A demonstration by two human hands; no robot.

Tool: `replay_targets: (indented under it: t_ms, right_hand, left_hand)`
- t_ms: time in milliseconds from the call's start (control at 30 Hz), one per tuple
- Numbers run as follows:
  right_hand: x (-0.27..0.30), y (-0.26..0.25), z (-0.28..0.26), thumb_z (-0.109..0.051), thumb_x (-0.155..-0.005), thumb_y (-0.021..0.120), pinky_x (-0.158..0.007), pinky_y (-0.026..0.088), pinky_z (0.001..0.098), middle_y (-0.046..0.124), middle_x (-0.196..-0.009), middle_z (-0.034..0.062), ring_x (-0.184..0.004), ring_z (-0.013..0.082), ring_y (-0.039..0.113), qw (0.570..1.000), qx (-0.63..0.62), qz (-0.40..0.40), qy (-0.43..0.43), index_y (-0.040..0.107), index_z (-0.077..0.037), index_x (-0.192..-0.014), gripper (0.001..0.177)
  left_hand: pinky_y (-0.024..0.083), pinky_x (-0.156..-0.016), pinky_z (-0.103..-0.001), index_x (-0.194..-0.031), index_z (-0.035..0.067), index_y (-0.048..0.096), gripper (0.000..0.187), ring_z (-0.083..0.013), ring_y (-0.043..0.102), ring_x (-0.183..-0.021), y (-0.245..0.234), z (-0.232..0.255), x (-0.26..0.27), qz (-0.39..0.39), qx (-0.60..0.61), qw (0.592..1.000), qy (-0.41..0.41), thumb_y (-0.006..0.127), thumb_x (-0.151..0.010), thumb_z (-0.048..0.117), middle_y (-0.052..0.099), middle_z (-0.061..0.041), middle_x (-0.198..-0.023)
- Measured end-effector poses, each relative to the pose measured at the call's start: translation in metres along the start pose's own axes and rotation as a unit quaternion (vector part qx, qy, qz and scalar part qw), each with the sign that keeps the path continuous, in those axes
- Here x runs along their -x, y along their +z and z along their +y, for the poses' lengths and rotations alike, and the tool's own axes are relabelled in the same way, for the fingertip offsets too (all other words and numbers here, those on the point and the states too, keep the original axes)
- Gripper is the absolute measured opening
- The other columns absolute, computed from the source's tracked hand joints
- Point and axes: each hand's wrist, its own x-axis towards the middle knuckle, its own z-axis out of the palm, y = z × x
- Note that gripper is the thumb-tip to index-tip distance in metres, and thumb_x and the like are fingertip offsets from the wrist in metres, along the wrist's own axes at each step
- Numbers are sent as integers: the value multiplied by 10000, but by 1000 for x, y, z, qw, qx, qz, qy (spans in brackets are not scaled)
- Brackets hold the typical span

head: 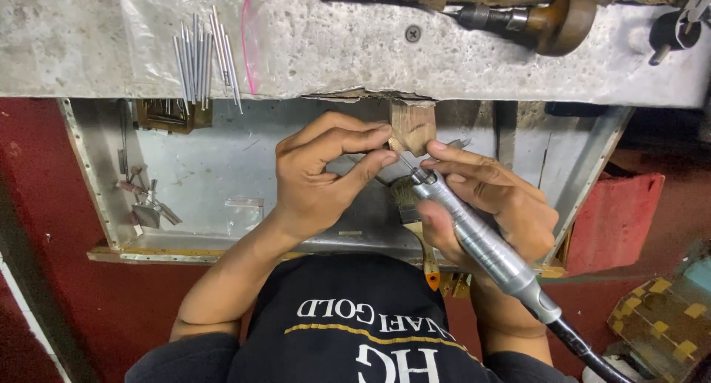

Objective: Using a handheld rotary tool to grind and shape a small metal jewelry component against a wooden bench pin.

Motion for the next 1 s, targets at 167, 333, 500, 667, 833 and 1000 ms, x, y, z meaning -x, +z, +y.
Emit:
replay_targets:
  t_ms: [167,333,500,667,833,1000]
  right_hand:
    - [4,-2,4,-115,-911,668,-731,722,472,659,-953,417,-978,508,752,1000,-18,1,-8,496,98,-876,275]
    - [18,-4,26,-139,-940,579,-605,727,449,625,-818,424,-958,536,712,997,-51,33,-45,432,117,-770,341]
    - [20,-6,25,-176,-942,628,-681,726,435,654,-871,342,-992,496,744,999,-43,22,-16,449,59,-854,309]
    - [14,-7,18,-189,-941,617,-716,709,459,645,-1031,456,-968,494,756,999,-45,5,17,429,73,-846,336]
    - [16,-5,25,-166,-931,635,-708,720,460,651,-940,414,-994,507,738,998,-59,10,-7,428,69,-849,324]
    - [18,-3,25,-189,-928,658,-733,715,446,654,-1035,434,-961,473,764,999,-46,18,-11,459,68,-888,328]
  left_hand:
    - [682,-884,-297,-1116,-8,706,271,-235,755,-1015,2,4,7,-8,49,998,-49,842,-884,14,710,-165,-1098]
    - [680,-814,-251,-1027,-4,666,258,-208,768,-875,9,-5,14,-44,108,990,-77,850,-848,-32,687,-150,-988]
    - [620,-747,-250,-940,39,675,227,-202,734,-870,12,-25,6,-12,83,997,-4,877,-838,34,720,-167,-972]
    - [686,-822,-306,-1006,-32,659,208,-273,766,-898,8,-37,10,-54,212,975,-44,806,-864,-71,705,-215,-992]
    - [692,-906,-309,-1076,-32,688,174,-262,761,-964,3,-46,12,-83,277,954,-86,761,-921,-61,705,-205,-1081]
    - [711,-811,-309,-1074,-55,662,125,-300,790,-888,4,-39,13,-63,264,957,-101,714,-960,-45,694,-208,-1057]
